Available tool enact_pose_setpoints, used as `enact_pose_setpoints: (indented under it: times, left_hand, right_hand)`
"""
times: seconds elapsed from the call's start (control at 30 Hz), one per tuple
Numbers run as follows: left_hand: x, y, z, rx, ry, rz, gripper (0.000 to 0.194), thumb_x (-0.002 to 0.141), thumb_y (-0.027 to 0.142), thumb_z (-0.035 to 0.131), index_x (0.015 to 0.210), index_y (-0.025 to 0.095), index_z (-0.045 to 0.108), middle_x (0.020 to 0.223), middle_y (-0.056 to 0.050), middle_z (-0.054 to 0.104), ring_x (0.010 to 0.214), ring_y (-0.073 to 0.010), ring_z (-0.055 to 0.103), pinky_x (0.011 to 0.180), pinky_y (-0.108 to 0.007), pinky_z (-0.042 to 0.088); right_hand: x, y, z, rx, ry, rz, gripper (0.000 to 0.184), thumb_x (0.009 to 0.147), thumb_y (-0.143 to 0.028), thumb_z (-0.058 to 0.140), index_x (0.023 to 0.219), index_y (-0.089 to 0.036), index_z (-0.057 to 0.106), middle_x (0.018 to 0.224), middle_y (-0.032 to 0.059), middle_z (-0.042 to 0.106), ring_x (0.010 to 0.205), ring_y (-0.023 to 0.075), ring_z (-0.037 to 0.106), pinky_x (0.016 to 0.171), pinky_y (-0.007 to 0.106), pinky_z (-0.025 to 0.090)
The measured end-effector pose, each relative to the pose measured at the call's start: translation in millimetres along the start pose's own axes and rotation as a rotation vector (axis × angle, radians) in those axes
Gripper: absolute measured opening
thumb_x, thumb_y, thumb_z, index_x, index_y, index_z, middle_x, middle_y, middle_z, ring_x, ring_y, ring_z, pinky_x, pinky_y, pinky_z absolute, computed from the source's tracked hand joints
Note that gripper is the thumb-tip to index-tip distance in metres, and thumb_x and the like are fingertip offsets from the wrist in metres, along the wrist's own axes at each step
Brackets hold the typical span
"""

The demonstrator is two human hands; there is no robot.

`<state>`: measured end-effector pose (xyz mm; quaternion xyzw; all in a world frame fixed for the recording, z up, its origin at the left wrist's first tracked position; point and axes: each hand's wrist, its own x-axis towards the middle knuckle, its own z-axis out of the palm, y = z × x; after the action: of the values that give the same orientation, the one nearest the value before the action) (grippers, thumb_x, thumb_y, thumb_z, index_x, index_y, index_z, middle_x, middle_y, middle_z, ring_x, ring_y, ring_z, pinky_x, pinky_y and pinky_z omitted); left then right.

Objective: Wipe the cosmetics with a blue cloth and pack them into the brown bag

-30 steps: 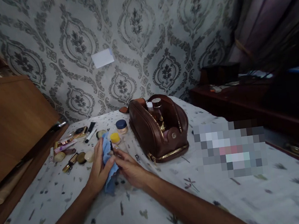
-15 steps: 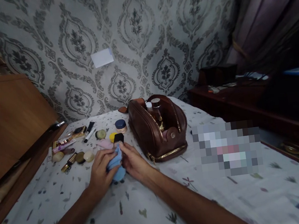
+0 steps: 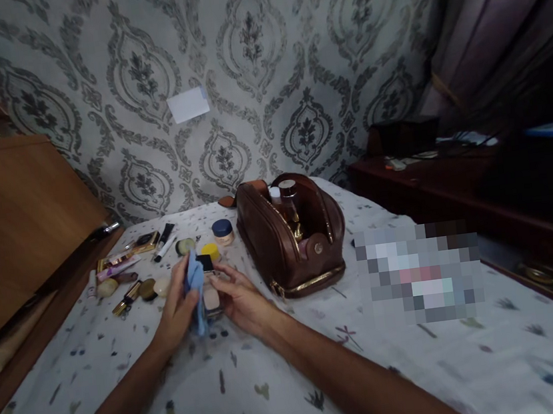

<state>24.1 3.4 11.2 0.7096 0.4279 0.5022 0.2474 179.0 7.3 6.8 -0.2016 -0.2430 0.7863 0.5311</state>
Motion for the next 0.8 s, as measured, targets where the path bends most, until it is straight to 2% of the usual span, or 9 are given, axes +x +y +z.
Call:
enact_pose_setpoints:
  times: [0.1, 0.23, 0.3, 0.37, 0.43, 0.53, 0.63, 0.73, 0.8]
  left_hand:
    - [-3, -6, 2.2, 0.019, -0.134, 0.085, 0.085, 0.086, 0.064, 0.056, 0.154, 0.023, 0.024, 0.158, -0.013, 0.027, 0.148, -0.0301, 0.023, 0.12, -0.045, 0.023]
    - [0, -11, 0.3, 0.095, -0.185, 0.162, 0.099, 0.079, 0.068, 0.061, 0.156, 0.023, 0.019, 0.161, -0.016, 0.021, 0.15, -0.0353, 0.018, 0.12, -0.053, 0.019]
    - [2, -12, -0.4, 0.149, -0.202, 0.199, 0.102, 0.077, 0.067, 0.066, 0.156, 0.023, 0.019, 0.161, -0.017, 0.021, 0.149, -0.0368, 0.018, 0.119, -0.055, 0.021]
    - [1, -13, 0.9, 0.209, -0.199, 0.237, 0.092, 0.08, 0.06, 0.067, 0.155, 0.024, 0.025, 0.159, -0.017, 0.028, 0.147, -0.0351, 0.027, 0.117, -0.054, 0.028]
    - [-1, -11, 4.2, 0.264, -0.181, 0.302, 0.071, 0.087, 0.049, 0.064, 0.148, 0.025, 0.039, 0.151, -0.015, 0.042, 0.14, -0.0313, 0.04, 0.114, -0.052, 0.036]
    - [-6, -3, 9.2, 0.305, -0.121, 0.424, 0.039, 0.092, 0.035, 0.059, 0.13, 0.025, 0.059, 0.129, -0.012, 0.062, 0.122, -0.0266, 0.057, 0.104, -0.048, 0.047]
    - [-10, 11, 10.3, 0.282, -0.119, 0.482, 0.019, 0.094, 0.028, 0.055, 0.106, 0.022, 0.068, 0.102, -0.01, 0.07, 0.098, -0.0224, 0.064, 0.086, -0.04, 0.053]
    - [-12, 26, 8.0, 0.224, -0.115, 0.38, 0.025, 0.095, 0.033, 0.053, 0.078, 0.02, 0.064, 0.073, -0.004, 0.063, 0.071, -0.0172, 0.058, 0.067, -0.03, 0.048]
    - [-11, 32, 6.2, 0.178, -0.053, 0.231, 0.031, 0.096, 0.039, 0.051, 0.073, 0.02, 0.059, 0.067, 0.0, 0.057, 0.065, -0.015, 0.054, 0.062, -0.027, 0.046]
  right_hand:
    - [0, 1, -1, 0.01, 0.004, -0.012, 0.05, 0.061, -0.019, 0.089, 0.106, -0.021, 0.065, 0.085, -0.0015, 0.075, 0.074, 0.0114, 0.067, 0.073, 0.022, 0.05]
    - [2, 2, -3, 0.043, 0.026, -0.025, 0.045, 0.064, -0.017, 0.086, 0.104, -0.02, 0.066, 0.087, -0.0007, 0.075, 0.075, 0.0116, 0.068, 0.075, 0.023, 0.051]
    - [4, 2, -5, 0.082, 0.04, -0.022, 0.04, 0.067, -0.014, 0.084, 0.102, -0.021, 0.066, 0.09, 0.0, 0.075, 0.078, 0.0124, 0.069, 0.076, 0.024, 0.052]
    - [7, 2, -8, 0.12, 0.051, -0.027, 0.035, 0.068, -0.011, 0.083, 0.098, -0.021, 0.067, 0.091, 0.0001, 0.075, 0.08, 0.0128, 0.069, 0.077, 0.024, 0.053]
    - [11, 3, -12, 0.146, 0.066, -0.035, 0.031, 0.067, -0.01, 0.082, 0.093, -0.02, 0.068, 0.089, -0.0001, 0.075, 0.078, 0.0126, 0.068, 0.074, 0.024, 0.054]
    - [15, 3, -16, 0.173, 0.082, -0.029, 0.023, 0.068, -0.012, 0.083, 0.085, -0.018, 0.068, 0.082, -0.0004, 0.074, 0.071, 0.0114, 0.066, 0.069, 0.022, 0.053]
    - [14, 2, -16, 0.156, 0.023, 0.027, 0.019, 0.075, -0.026, 0.082, 0.082, -0.016, 0.067, 0.075, -0.0005, 0.071, 0.067, 0.0112, 0.064, 0.066, 0.022, 0.053]
    - [11, -3, -14, 0.117, 0.002, 0.081, 0.024, 0.078, -0.035, 0.08, 0.083, -0.016, 0.067, 0.073, 0.0002, 0.069, 0.064, 0.0113, 0.063, 0.062, 0.022, 0.052]
    - [10, -7, -11, 0.115, 0.03, 0.114, 0.024, 0.08, -0.036, 0.078, 0.085, -0.016, 0.066, 0.073, 0.0006, 0.069, 0.062, 0.0108, 0.063, 0.06, 0.021, 0.052]
